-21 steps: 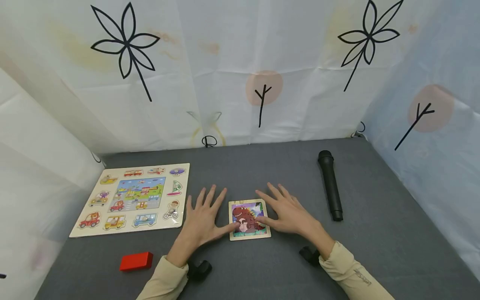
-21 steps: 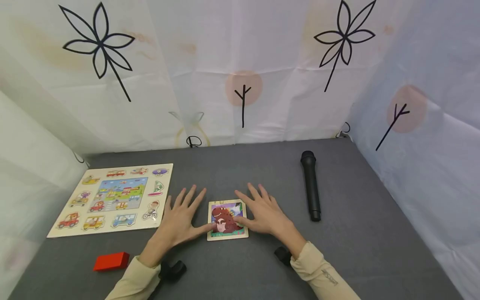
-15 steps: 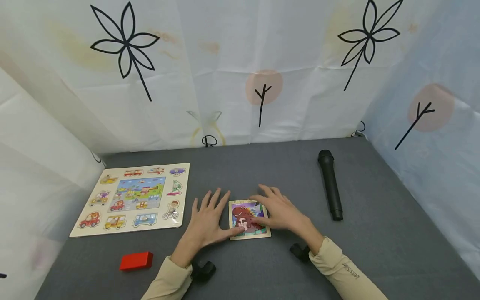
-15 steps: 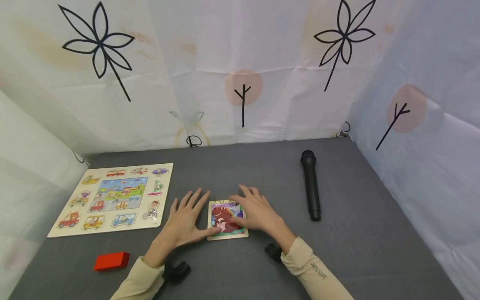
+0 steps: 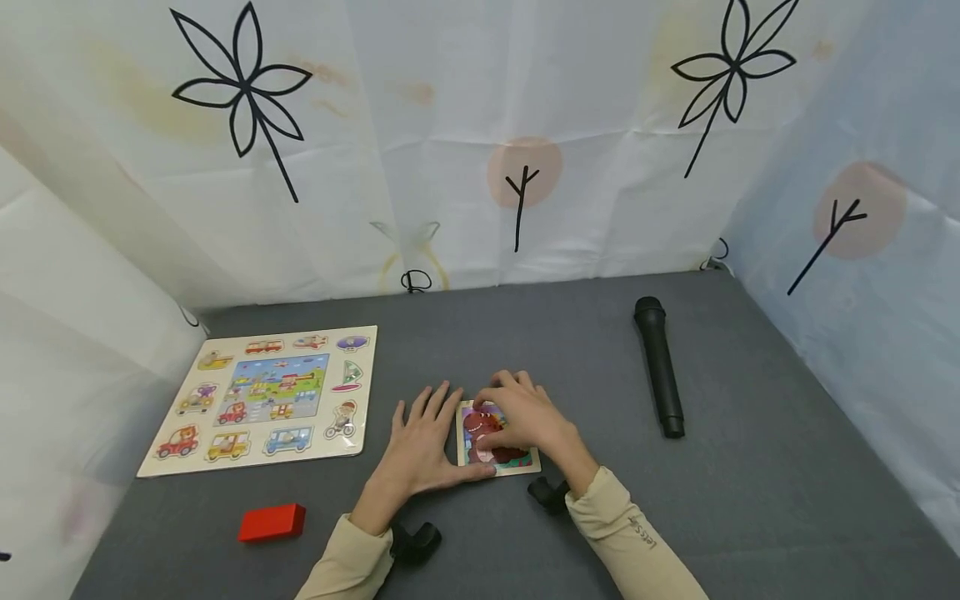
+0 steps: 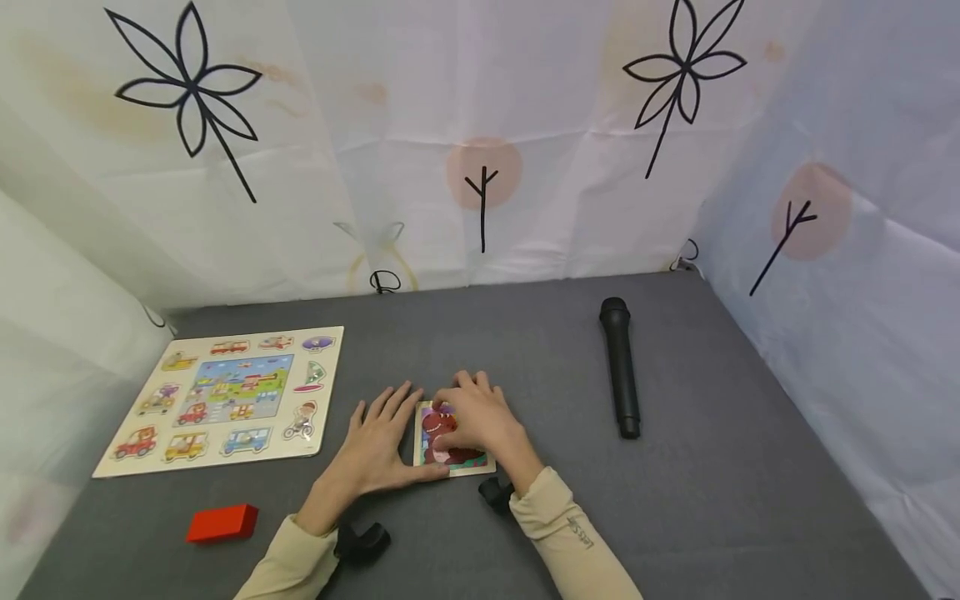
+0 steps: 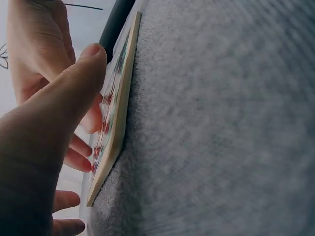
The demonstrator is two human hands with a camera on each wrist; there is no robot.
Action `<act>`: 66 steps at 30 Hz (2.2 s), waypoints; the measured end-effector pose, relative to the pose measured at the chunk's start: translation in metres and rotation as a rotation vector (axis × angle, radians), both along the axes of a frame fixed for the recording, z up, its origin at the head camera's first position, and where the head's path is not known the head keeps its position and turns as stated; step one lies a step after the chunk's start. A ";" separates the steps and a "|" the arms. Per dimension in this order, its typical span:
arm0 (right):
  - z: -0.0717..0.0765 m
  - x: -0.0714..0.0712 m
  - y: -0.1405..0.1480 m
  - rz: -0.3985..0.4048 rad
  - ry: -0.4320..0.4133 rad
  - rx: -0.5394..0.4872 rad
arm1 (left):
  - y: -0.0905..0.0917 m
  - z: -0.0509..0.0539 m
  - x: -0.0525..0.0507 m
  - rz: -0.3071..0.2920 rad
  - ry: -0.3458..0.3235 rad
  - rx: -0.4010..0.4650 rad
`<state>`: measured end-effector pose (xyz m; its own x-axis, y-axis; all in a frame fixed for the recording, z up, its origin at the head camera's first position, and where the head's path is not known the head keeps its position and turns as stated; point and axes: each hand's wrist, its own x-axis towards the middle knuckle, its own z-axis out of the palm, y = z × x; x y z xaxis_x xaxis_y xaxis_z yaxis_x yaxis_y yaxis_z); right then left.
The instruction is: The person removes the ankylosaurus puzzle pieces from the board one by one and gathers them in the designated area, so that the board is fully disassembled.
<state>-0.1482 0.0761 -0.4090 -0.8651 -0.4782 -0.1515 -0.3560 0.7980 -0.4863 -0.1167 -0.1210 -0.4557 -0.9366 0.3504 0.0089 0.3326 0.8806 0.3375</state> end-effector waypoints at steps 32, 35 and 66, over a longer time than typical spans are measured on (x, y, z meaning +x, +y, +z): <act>-0.002 -0.006 -0.015 -0.031 -0.143 -0.018 | -0.003 -0.007 0.000 0.003 -0.071 0.047; -0.002 -0.007 -0.015 -0.021 -0.156 -0.020 | -0.003 -0.007 -0.001 0.005 -0.074 0.048; -0.002 -0.008 -0.012 0.040 -0.049 -0.140 | -0.004 -0.009 0.000 0.002 -0.092 0.040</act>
